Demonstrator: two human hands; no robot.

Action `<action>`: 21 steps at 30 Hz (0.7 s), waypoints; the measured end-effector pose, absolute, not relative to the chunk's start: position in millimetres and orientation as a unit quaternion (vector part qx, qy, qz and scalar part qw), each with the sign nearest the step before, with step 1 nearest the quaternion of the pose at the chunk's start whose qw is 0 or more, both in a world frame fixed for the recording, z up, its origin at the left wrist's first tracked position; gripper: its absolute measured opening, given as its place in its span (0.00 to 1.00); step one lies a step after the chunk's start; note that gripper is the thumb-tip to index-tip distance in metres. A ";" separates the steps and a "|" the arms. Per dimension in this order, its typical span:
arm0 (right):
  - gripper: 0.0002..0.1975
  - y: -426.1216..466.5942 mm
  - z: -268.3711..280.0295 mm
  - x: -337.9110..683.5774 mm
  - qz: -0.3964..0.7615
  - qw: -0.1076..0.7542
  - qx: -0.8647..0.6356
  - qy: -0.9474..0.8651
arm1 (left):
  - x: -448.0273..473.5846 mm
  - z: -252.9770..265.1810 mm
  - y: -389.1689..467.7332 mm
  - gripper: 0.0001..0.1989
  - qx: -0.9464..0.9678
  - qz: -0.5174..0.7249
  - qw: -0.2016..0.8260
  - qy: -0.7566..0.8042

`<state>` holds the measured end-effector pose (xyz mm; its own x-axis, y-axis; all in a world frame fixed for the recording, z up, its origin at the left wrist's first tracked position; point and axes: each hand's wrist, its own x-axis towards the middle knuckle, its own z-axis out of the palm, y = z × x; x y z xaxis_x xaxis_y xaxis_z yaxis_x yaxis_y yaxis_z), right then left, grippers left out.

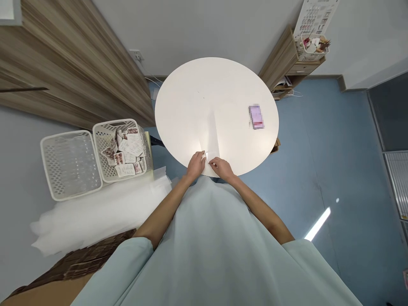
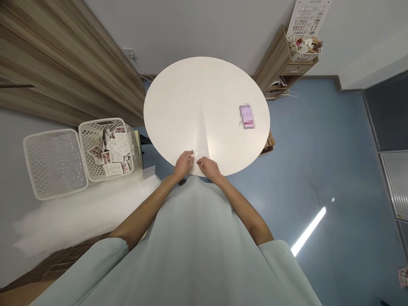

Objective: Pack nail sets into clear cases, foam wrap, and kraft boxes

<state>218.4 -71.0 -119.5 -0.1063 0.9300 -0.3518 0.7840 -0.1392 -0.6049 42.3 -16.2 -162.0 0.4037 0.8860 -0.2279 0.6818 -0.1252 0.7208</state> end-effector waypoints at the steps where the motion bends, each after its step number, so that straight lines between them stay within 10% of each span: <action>1: 0.12 -69.4 -122.2 215.3 0.363 0.084 -0.656 -0.656 | 42.2 -159.1 -16.5 0.21 0.711 0.128 0.411 0.556; 21: 0.14 -56.5 -142.9 209.3 0.380 -0.011 -0.592 -0.711 | 63.4 -158.3 -6.7 0.12 0.531 0.051 0.466 0.706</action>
<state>209.3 -56.5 -142.9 -0.2985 0.8331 -0.4656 0.8504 0.0107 -0.5260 63.4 -6.7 -158.3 -0.0022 0.7974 -0.6035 0.7018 0.4312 0.5671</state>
